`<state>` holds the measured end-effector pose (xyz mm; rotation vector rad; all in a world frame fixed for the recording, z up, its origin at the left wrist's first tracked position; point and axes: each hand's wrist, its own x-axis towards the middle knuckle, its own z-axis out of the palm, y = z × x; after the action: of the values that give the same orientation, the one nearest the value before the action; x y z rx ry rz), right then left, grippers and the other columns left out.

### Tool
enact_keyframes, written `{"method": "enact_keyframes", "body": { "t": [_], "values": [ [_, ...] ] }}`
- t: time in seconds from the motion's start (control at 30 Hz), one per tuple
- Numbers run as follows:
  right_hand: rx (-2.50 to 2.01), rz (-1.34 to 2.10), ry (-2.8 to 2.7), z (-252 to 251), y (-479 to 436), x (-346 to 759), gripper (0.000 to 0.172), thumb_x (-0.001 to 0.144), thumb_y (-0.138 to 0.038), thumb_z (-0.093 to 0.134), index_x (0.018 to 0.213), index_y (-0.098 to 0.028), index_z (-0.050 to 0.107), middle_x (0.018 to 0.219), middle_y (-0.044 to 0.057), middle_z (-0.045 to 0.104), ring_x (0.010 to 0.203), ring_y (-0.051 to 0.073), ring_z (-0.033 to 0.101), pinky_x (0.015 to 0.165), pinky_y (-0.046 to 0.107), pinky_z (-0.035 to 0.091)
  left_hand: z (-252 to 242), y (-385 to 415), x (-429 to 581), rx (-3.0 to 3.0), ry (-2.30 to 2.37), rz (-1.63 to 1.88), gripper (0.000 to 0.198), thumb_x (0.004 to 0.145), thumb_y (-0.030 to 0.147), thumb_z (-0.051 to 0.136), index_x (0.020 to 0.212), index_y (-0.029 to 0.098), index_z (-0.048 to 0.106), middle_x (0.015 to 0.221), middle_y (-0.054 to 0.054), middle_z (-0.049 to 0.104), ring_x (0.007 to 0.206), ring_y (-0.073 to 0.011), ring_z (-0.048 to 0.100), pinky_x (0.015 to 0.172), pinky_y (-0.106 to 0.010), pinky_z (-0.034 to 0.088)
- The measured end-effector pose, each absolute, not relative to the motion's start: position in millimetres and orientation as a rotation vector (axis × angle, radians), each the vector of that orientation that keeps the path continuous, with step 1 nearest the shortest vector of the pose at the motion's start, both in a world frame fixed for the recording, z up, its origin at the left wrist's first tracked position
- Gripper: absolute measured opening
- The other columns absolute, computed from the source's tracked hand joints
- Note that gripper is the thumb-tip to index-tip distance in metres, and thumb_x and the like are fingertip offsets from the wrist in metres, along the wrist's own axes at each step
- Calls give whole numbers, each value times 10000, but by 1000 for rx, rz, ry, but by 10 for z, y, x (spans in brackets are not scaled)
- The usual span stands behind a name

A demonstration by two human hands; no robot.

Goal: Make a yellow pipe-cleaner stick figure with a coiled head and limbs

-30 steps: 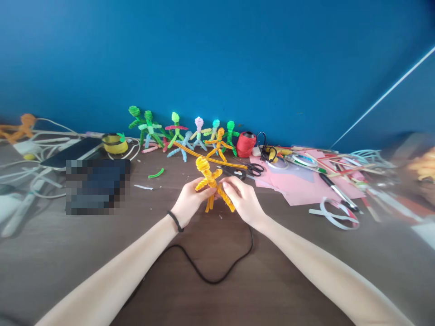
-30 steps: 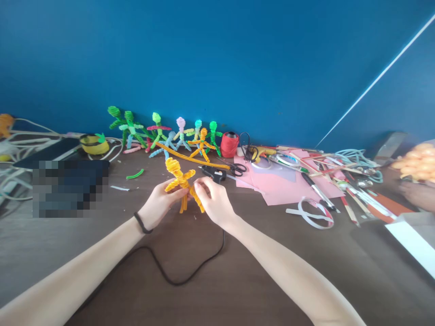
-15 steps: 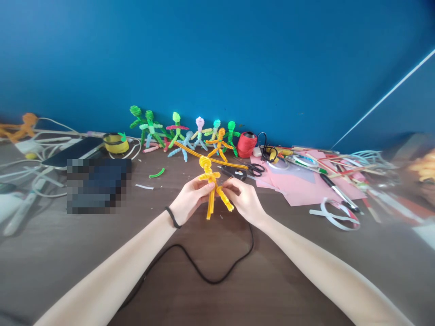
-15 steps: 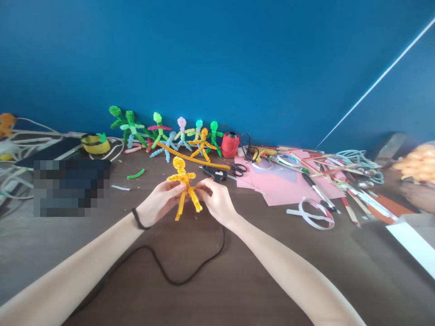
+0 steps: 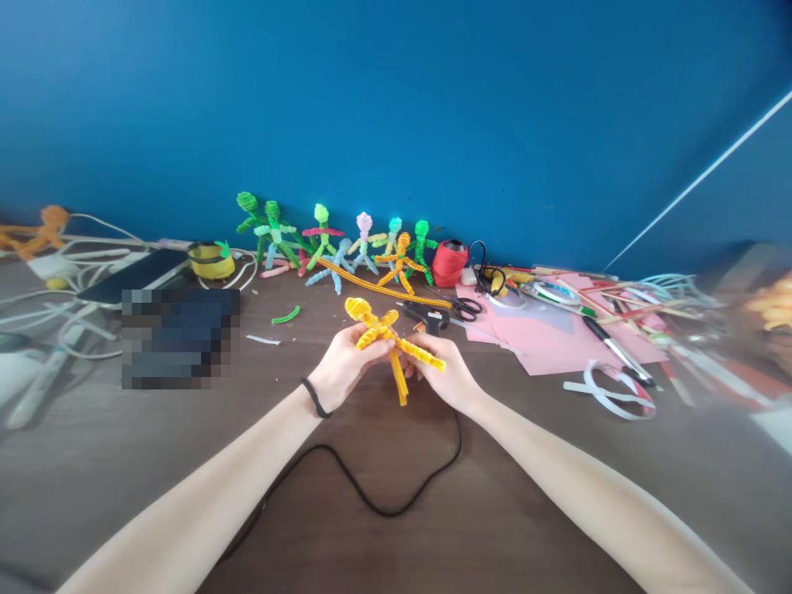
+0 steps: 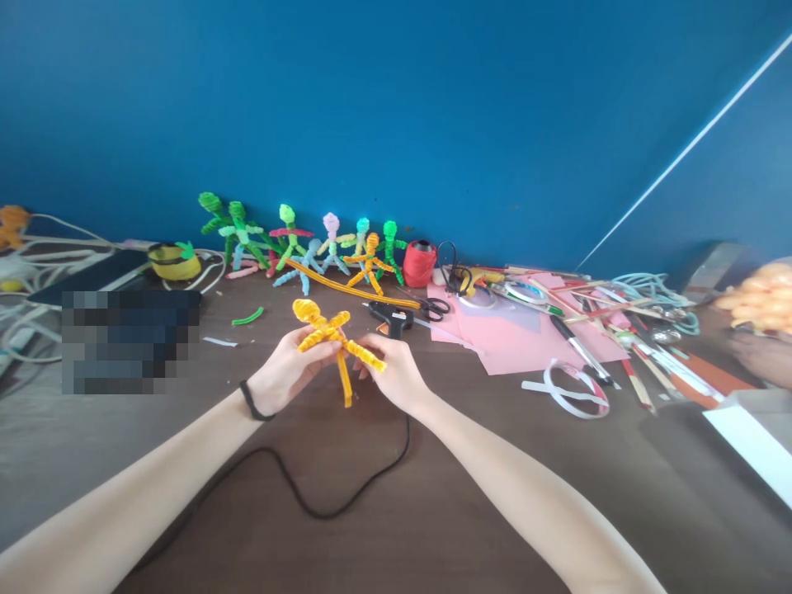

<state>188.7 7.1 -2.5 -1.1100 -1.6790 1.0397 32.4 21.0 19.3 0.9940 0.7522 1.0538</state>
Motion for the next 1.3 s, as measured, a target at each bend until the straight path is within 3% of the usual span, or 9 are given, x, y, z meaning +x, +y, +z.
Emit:
{"method": "enact_keyframes", "body": {
  "t": [0.27,0.5,0.67,0.87,1.0,1.13,1.3],
  "values": [
    [-1190,1070,-1626,57,-22,1766,312,800,-368,433,571,-162,483,444,-50,402,435,75,377,464,216,302,177,215,345,1037,906,1131,201,592,228,675,733,130,571,717,-1,596,630,-109,550,607,-245,433],
    [-1191,1352,-1359,77,-69,1660,320,752,-373,503,524,-172,402,398,-77,276,384,50,254,410,219,212,164,196,396,1207,1107,1332,217,561,224,679,710,162,533,701,5,588,672,-129,553,661,-265,433],
    [-1205,1418,-1251,58,-86,1631,234,723,-369,528,629,-155,532,407,-84,227,382,49,201,397,218,178,83,213,381,1415,1273,1372,196,550,172,655,697,183,527,656,9,569,590,-123,519,572,-257,399],
    [-1330,877,-1612,106,-135,1673,316,773,-368,462,537,-166,523,449,-30,362,426,79,310,426,227,236,114,161,373,1513,1332,1365,132,548,126,605,639,188,532,596,30,553,514,-97,441,479,-226,307],
    [-1335,453,-1796,157,-128,1734,284,811,-337,424,656,-177,601,500,-14,459,445,91,362,474,238,295,131,151,372,1540,1298,1352,97,557,135,584,623,186,534,562,41,525,497,-91,406,474,-221,284],
    [-1348,214,-1835,187,-68,1810,252,826,-314,420,728,-186,614,576,11,533,537,122,457,534,243,348,124,158,366,1599,1328,1307,88,554,125,576,565,190,518,517,49,482,482,-91,378,476,-229,274],
    [-1256,-6,-1932,211,-4,1861,211,824,-284,447,706,-191,595,684,44,560,705,171,458,664,294,368,144,151,355,1673,1387,1240,89,541,122,577,511,183,520,476,41,471,462,-97,390,466,-231,275]
  ]
}}
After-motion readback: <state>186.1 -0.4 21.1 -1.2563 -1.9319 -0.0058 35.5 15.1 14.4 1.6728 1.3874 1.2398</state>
